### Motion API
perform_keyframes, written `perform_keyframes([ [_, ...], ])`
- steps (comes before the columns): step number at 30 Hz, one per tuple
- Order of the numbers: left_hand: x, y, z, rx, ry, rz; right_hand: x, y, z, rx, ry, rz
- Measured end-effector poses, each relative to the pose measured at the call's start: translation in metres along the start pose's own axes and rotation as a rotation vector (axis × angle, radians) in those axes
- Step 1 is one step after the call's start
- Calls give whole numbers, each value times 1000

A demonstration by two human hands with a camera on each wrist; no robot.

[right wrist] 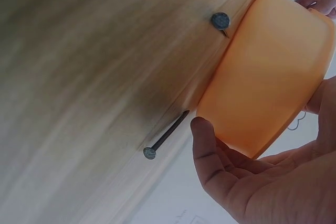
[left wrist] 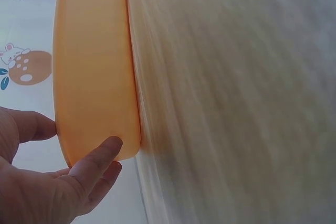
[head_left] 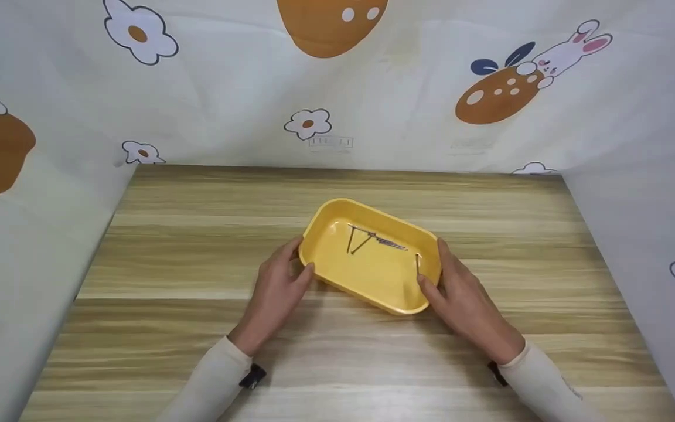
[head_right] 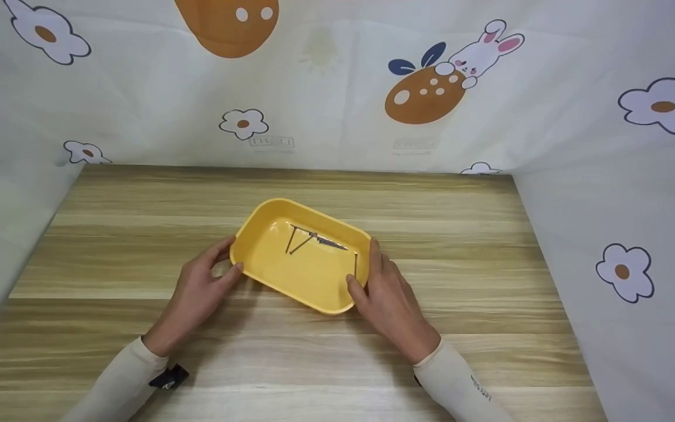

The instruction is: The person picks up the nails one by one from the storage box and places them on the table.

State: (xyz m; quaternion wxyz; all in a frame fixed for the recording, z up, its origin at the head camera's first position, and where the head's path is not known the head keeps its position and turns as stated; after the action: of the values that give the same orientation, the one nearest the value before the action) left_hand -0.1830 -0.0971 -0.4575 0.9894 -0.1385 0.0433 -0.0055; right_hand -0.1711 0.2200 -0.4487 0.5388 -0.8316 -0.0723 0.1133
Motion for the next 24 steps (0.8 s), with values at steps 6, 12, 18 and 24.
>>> perform_keyframes([
  [6, 0, 1, -2, 17, -31, -3, 0, 1, 0, 6, -6, -5],
  [12, -1, 1, -2, 48, -36, 0, 0, 2, 2, -1, 0, -9],
  [18, -1, 2, -4, 106, -59, 0, 0, 3, 3, 0, -1, -4],
  [24, -1, 2, -8, 147, -92, 4, -1, 5, 4, -57, 8, -15],
])
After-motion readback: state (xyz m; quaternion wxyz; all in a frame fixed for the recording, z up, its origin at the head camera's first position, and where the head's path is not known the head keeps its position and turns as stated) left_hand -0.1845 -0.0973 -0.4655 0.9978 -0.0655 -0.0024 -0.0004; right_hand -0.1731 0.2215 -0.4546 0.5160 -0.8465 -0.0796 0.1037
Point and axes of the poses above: each hand's wrist, its own x-axis away from the middle knuckle, its own y-axis out of the palm, z = x × y, the point moved 10 cm from there along -x, towards the middle knuckle, and after that the axes turned 10 degrees about x, right-handed, at the moved point
